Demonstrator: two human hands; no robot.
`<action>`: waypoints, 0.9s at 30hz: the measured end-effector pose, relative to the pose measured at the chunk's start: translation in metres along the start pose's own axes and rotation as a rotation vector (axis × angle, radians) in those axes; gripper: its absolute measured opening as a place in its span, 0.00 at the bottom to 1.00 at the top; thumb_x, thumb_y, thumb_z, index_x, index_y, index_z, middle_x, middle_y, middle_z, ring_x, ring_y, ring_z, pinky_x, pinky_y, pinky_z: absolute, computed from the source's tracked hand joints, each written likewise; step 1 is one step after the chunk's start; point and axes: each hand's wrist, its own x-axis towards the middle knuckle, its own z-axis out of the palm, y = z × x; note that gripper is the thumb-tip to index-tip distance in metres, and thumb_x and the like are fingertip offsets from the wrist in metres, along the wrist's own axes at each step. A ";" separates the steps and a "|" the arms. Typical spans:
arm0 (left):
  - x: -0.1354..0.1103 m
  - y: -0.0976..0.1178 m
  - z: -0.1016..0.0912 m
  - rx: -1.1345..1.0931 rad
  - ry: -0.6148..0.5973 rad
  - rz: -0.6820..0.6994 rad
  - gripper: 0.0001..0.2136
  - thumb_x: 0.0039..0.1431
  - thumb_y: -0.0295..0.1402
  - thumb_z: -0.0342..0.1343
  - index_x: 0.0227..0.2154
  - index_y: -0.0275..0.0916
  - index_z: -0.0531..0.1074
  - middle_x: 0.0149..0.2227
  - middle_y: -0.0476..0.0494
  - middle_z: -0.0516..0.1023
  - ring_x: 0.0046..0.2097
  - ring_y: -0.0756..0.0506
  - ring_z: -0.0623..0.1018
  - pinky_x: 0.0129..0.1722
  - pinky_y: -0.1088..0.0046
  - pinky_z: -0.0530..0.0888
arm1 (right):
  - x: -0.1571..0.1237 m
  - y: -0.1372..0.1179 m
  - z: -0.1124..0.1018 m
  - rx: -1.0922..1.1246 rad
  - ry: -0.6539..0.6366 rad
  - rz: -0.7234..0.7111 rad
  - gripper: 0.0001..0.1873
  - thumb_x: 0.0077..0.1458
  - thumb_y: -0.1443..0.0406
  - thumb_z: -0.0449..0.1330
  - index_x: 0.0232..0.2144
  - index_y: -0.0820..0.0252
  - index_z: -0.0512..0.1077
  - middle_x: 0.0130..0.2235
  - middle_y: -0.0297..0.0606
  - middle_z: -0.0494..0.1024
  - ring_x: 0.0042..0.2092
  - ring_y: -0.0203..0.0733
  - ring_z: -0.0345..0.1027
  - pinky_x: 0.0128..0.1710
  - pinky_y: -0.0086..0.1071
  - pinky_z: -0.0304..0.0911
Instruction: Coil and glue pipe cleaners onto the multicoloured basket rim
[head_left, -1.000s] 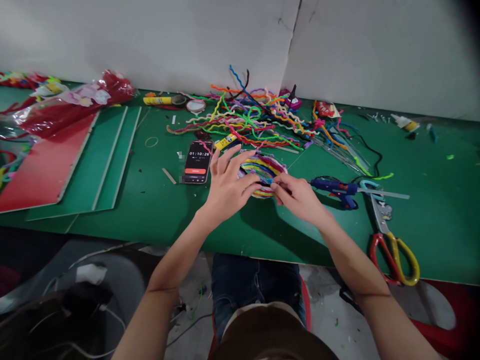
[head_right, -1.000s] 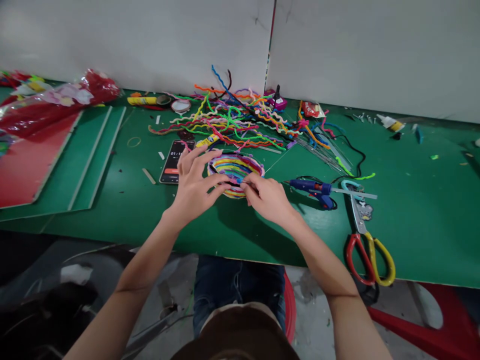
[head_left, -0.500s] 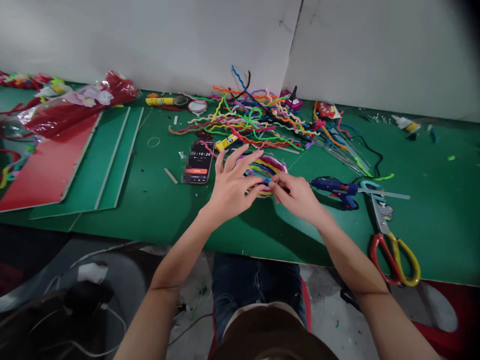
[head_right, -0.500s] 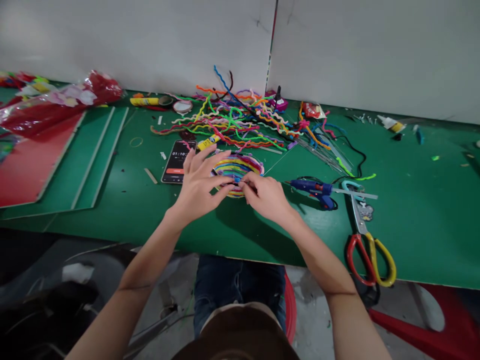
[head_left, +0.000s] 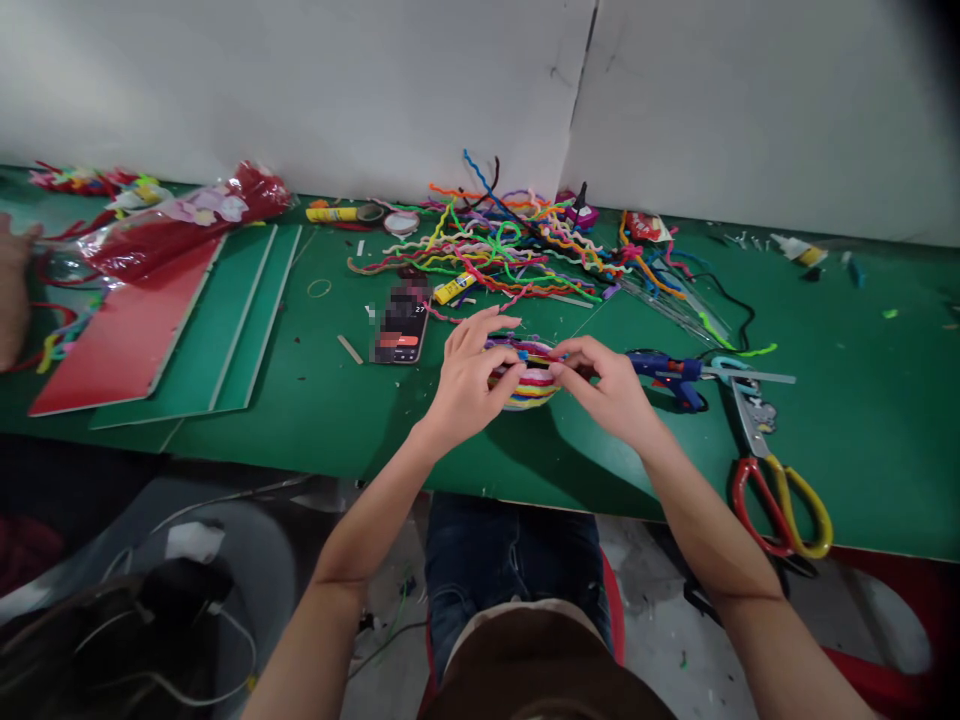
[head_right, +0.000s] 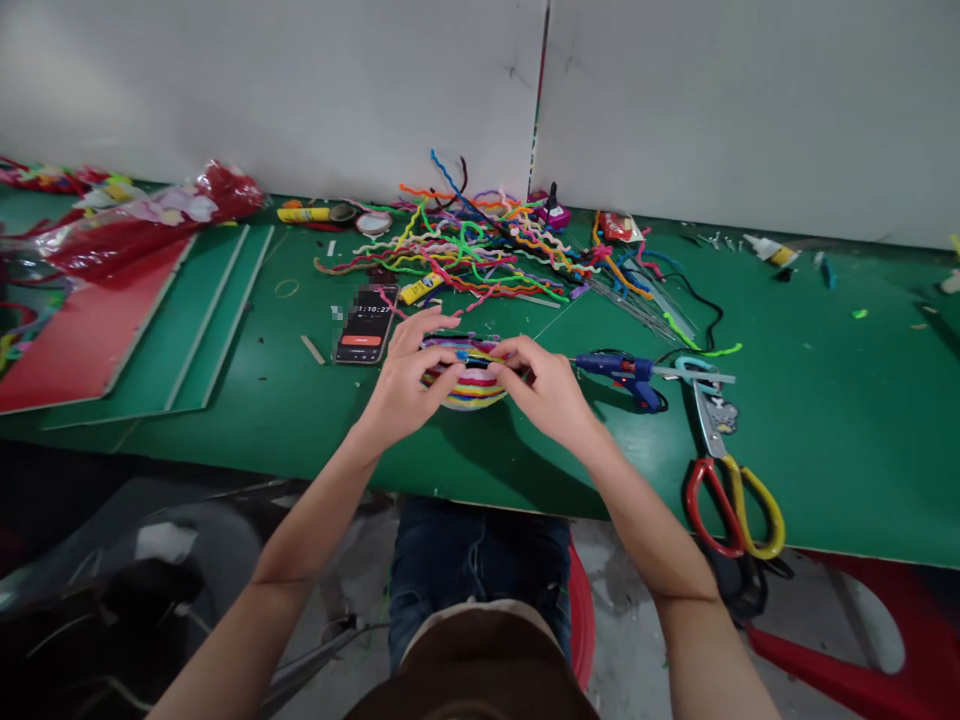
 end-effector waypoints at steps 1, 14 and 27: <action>-0.002 0.001 0.002 -0.030 0.019 -0.026 0.06 0.61 0.31 0.52 0.30 0.39 0.72 0.54 0.43 0.71 0.62 0.40 0.66 0.60 0.53 0.65 | -0.002 0.001 0.000 0.012 0.017 0.004 0.11 0.57 0.57 0.58 0.39 0.57 0.71 0.31 0.33 0.77 0.30 0.35 0.69 0.30 0.30 0.61; -0.018 -0.006 -0.004 -0.167 0.003 -0.057 0.05 0.58 0.34 0.57 0.35 0.38 0.73 0.51 0.40 0.74 0.55 0.43 0.73 0.54 0.56 0.72 | 0.002 -0.008 -0.001 0.148 0.087 -0.021 0.10 0.58 0.58 0.56 0.36 0.56 0.71 0.30 0.34 0.76 0.32 0.36 0.70 0.32 0.31 0.65; -0.019 -0.014 -0.008 -0.238 0.027 -0.080 0.05 0.59 0.34 0.57 0.33 0.38 0.73 0.49 0.40 0.75 0.51 0.46 0.76 0.49 0.65 0.76 | 0.020 -0.008 0.000 0.122 0.070 -0.062 0.09 0.56 0.59 0.59 0.36 0.57 0.71 0.29 0.33 0.75 0.31 0.34 0.68 0.32 0.30 0.63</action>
